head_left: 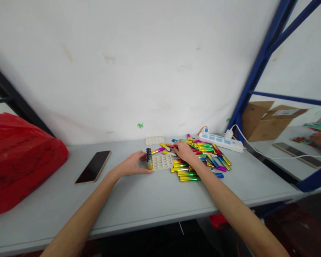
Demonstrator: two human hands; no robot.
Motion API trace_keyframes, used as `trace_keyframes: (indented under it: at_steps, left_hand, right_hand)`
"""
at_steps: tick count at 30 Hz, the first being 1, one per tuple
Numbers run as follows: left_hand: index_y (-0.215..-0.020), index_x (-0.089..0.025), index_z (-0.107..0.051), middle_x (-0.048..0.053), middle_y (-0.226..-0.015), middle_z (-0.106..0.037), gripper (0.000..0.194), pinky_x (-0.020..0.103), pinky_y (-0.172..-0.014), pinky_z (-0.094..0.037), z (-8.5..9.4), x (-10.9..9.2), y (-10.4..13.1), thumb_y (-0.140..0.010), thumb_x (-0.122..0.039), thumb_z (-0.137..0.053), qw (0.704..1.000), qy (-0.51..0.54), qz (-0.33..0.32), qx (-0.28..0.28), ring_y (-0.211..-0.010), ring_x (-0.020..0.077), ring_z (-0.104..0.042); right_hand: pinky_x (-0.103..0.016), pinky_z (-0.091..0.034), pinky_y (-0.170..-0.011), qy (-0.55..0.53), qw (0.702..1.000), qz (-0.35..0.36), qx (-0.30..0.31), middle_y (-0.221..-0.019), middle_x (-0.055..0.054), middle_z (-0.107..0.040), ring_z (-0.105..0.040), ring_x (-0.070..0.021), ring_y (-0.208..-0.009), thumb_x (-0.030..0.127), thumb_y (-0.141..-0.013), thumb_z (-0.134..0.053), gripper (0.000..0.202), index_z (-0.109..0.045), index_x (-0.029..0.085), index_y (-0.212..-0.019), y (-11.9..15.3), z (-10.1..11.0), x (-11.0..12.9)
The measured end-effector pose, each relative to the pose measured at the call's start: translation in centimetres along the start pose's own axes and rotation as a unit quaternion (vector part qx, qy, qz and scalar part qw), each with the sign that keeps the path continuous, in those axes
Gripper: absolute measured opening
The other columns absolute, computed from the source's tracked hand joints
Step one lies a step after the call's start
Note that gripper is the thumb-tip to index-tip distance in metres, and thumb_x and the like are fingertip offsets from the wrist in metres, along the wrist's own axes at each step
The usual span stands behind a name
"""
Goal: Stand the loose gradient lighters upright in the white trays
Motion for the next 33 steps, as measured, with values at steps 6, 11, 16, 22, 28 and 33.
trace_keyframes:
  at_steps: [6, 11, 16, 22, 28, 33]
  left_hand:
    - [-0.093, -0.018, -0.067, 0.008, -0.097, -0.069, 0.065, 0.037, -0.080, -0.054, 0.0, 0.0, 0.0, -0.060, -0.072, -0.081, 1.000, -0.005, -0.006, -0.001, -0.086, 0.0285, -0.065]
    - [-0.091, -0.017, -0.068, 0.008, -0.095, -0.070, 0.064, 0.037, -0.079, -0.054, 0.1, -0.2, 0.0, -0.060, -0.072, -0.081, 1.000, -0.002, -0.004, -0.005, -0.085, 0.0277, -0.065]
    - [-0.097, -0.016, -0.068, 0.009, -0.101, -0.070, 0.062, 0.038, -0.083, -0.054, -0.2, 0.3, 0.1, -0.064, -0.067, -0.080, 1.000, 0.006, -0.010, 0.014, -0.092, 0.0297, -0.066]
    - [-0.104, -0.018, -0.071, 0.012, -0.114, -0.071, 0.053, 0.040, -0.097, -0.054, -0.3, 0.8, 0.4, -0.067, -0.054, -0.081, 0.999, 0.022, -0.023, 0.022, -0.107, 0.0330, -0.066]
    - [-0.111, -0.018, -0.072, 0.015, -0.119, -0.069, 0.076, 0.044, -0.101, -0.053, -0.4, 0.9, 0.2, -0.058, -0.070, -0.086, 1.000, 0.014, -0.002, -0.008, -0.113, 0.0374, -0.064]
    - [-0.108, -0.018, -0.072, 0.013, -0.117, -0.070, 0.074, 0.044, -0.099, -0.052, -0.4, 0.7, 0.1, -0.057, -0.070, -0.086, 1.000, 0.021, 0.003, -0.012, -0.110, 0.0360, -0.065]
  right_hand:
    - [-0.031, -0.050, -0.082, -0.196, 0.972, -0.003, -0.132, -0.091, -0.008, -0.075, -0.068, -0.0196, -0.080, 0.032, -0.100, -0.056, 0.030, -0.072, 0.014, -0.119, 0.3, 2.8, -0.1]
    - [-0.027, -0.047, -0.068, -0.404, 0.905, -0.023, -0.135, -0.067, 0.000, -0.063, -0.059, -0.0165, -0.067, 0.058, -0.085, -0.066, 0.042, -0.068, 0.017, -0.077, 0.3, 2.5, 0.3]
    - [-0.028, -0.053, -0.070, -0.619, 0.785, -0.007, -0.037, -0.087, 0.000, -0.065, -0.061, -0.0142, -0.072, 0.068, -0.086, -0.060, 0.046, -0.053, 0.023, -0.091, 0.7, 1.0, 3.2]
    - [-0.022, -0.035, -0.051, -0.576, 0.817, 0.017, 0.011, -0.061, 0.010, -0.038, -0.038, -0.0109, -0.052, 0.069, -0.092, -0.051, 0.043, -0.049, 0.025, -0.094, 1.5, 0.7, 5.8]
    - [-0.026, -0.028, -0.057, -0.400, 0.908, 0.010, -0.120, -0.058, 0.005, -0.038, -0.038, -0.0115, -0.059, 0.063, -0.096, -0.049, 0.054, -0.041, 0.022, -0.061, 2.1, 2.1, 6.0]
    - [-0.027, -0.025, -0.058, -0.337, 0.934, -0.005, -0.123, -0.056, 0.004, -0.043, -0.040, -0.0124, -0.058, 0.045, -0.096, -0.051, 0.044, -0.044, 0.021, -0.059, 2.4, 1.7, 6.5]
Point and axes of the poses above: each hand's wrist, its own y-axis away from the middle knuckle, its own z-axis out of the back of the hand, x = y × z, the point moved 8 cm from there along -y, towards the middle knuckle
